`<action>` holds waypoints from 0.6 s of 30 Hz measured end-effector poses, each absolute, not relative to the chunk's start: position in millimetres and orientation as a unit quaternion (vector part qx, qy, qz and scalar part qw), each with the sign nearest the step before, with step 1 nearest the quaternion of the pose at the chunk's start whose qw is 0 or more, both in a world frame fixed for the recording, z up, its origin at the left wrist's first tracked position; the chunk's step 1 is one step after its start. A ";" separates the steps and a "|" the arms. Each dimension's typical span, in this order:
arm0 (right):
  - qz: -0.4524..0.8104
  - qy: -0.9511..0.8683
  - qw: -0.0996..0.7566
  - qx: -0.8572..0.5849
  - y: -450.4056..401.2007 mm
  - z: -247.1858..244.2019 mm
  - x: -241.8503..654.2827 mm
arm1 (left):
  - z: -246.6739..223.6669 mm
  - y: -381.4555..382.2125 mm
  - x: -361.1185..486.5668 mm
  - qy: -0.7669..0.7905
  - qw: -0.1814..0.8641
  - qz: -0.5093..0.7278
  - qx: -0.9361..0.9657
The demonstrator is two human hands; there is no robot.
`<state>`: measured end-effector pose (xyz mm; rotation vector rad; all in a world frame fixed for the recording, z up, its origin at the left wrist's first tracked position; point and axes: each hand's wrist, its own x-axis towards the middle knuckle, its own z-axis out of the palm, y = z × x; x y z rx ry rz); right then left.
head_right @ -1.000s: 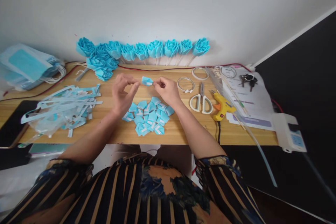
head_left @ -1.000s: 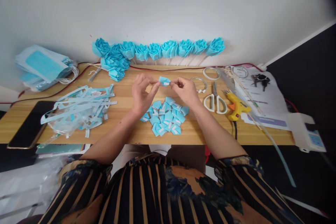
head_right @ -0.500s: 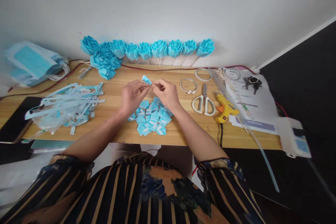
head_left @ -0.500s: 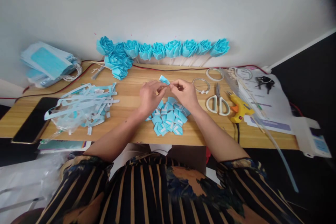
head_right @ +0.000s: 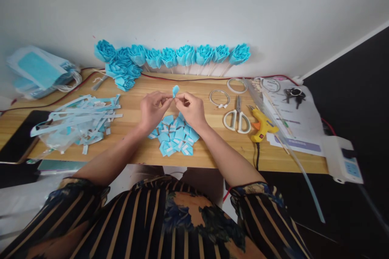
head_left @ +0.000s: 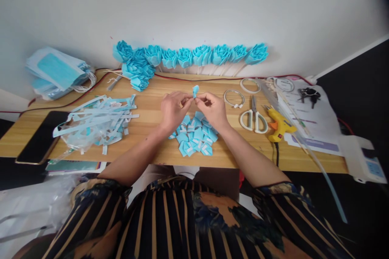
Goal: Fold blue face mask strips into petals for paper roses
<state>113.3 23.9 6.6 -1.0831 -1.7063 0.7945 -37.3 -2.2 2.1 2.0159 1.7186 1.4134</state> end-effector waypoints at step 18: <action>0.265 -0.719 0.475 -0.433 22.2 -0.3 110.6 | 2.6 -2.4 -34.9 0.577 0.102 0.468 0.662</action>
